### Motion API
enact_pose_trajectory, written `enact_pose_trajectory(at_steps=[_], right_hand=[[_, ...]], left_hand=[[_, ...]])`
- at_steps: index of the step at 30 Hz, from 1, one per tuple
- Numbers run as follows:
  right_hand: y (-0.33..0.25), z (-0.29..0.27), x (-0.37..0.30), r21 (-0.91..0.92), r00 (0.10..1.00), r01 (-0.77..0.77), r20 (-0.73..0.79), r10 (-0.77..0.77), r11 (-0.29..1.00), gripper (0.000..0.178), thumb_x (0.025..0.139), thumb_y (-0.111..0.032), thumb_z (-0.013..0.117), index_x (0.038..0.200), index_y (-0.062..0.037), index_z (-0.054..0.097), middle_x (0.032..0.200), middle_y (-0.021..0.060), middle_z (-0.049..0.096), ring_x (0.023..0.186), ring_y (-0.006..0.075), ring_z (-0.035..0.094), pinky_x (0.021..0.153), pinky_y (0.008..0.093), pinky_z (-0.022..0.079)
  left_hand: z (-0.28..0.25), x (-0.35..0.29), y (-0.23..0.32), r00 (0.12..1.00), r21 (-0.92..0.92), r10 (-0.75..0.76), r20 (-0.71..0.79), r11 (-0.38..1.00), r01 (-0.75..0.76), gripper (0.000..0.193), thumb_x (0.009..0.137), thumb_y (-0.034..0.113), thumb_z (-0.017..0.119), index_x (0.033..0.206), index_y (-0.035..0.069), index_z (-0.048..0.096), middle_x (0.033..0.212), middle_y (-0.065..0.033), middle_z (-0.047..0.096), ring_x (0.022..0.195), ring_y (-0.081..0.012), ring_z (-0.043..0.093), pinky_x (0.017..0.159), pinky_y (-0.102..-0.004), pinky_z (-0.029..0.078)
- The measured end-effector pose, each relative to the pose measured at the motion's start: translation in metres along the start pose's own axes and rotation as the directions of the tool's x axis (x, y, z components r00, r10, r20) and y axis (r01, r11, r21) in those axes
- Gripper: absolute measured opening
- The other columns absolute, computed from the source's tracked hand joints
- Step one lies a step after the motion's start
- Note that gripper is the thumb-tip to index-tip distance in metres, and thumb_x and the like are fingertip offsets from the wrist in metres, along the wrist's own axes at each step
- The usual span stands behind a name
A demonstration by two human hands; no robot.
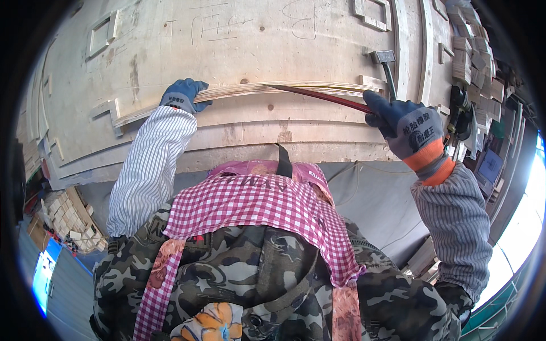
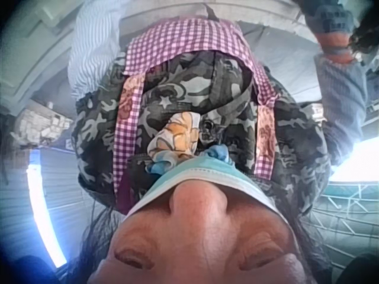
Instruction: The person walks to a workbench and uses a hammer and chisel to split a thin wooden plank into smaller pieces. They repeatedly position the chisel along the grain and strike it with the hammer, separating the wood into strips.
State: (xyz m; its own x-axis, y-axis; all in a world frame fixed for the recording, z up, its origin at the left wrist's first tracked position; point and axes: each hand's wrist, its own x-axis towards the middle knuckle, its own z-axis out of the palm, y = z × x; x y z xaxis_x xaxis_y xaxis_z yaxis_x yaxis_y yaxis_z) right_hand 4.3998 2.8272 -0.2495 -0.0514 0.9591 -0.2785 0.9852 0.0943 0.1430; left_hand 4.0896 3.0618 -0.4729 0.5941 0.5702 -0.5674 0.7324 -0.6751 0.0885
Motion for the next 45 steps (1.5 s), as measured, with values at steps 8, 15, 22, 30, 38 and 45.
enact_pose_trajectory(at_steps=[8,15,22,30,38,45], right_hand=[[0.002,0.000,-0.007,-0.021,0.999,-0.012,0.031,0.012,1.000,0.033,0.084,-0.033,0.058,0.113,-0.0177,0.055,0.070,0.0074,0.064,0.059,0.0256,0.062,0.051,0.0370,0.047],[0.008,0.002,-0.008,-0.028,0.998,0.057,-0.005,-0.057,0.998,0.034,0.084,-0.032,0.058,0.114,-0.0176,0.055,0.065,0.0063,0.061,0.055,0.0245,0.060,0.047,0.0363,0.044],[0.022,-0.009,0.007,-0.195,0.976,0.213,0.082,-0.201,0.957,0.039,0.084,-0.031,0.058,0.118,-0.0134,0.052,0.054,0.0034,0.053,0.045,0.0179,0.053,0.042,0.0319,0.039],[-0.029,-0.034,0.000,-0.383,0.969,0.179,0.226,-0.096,0.907,0.043,0.084,-0.036,0.057,0.121,-0.0144,0.050,0.050,-0.0008,0.048,0.041,0.0146,0.049,0.039,0.0303,0.036],[-0.046,-0.056,0.005,-0.481,0.937,0.257,0.335,-0.095,0.838,0.049,0.084,-0.030,0.055,0.127,-0.0098,0.043,0.046,-0.0044,0.043,0.038,0.0104,0.047,0.036,0.0294,0.037],[-0.054,-0.082,0.021,-0.442,0.888,0.298,0.453,-0.076,0.846,0.054,0.081,-0.023,0.056,0.129,-0.0055,0.040,0.047,-0.0035,0.045,0.039,0.0111,0.049,0.034,0.0301,0.038]], left_hand=[[-0.001,-0.002,0.001,1.000,-0.003,-0.017,0.017,1.000,0.017,0.059,0.073,0.049,0.067,0.122,0.021,0.051,0.112,-0.0081,0.055,0.107,-0.0238,0.052,0.097,-0.0339,0.040],[-0.003,-0.004,0.000,1.000,-0.007,-0.016,0.023,1.000,0.017,0.059,0.073,0.049,0.068,0.122,0.021,0.051,0.112,-0.0079,0.054,0.107,-0.0234,0.052,0.096,-0.0333,0.040],[-0.004,-0.009,0.002,0.999,0.000,-0.027,0.026,1.000,0.027,0.057,0.074,0.047,0.068,0.122,0.021,0.052,0.111,-0.0069,0.055,0.106,-0.0222,0.052,0.096,-0.0323,0.040],[-0.005,-0.015,0.004,0.999,0.029,-0.029,0.037,0.999,0.028,0.057,0.075,0.049,0.065,0.122,0.021,0.051,0.109,-0.0052,0.055,0.105,-0.0204,0.052,0.096,-0.0311,0.040],[-0.010,-0.020,0.012,0.996,0.047,-0.038,0.077,0.998,0.035,0.057,0.078,0.046,0.064,0.126,0.022,0.047,0.116,-0.0024,0.053,0.112,-0.0173,0.048,0.100,-0.0312,0.038],[-0.003,-0.026,0.013,0.996,0.026,0.051,-0.069,0.998,-0.050,0.054,0.076,0.045,0.065,0.121,0.019,0.052,0.108,-0.0043,0.056,0.103,-0.0198,0.052,0.095,-0.0315,0.039]])
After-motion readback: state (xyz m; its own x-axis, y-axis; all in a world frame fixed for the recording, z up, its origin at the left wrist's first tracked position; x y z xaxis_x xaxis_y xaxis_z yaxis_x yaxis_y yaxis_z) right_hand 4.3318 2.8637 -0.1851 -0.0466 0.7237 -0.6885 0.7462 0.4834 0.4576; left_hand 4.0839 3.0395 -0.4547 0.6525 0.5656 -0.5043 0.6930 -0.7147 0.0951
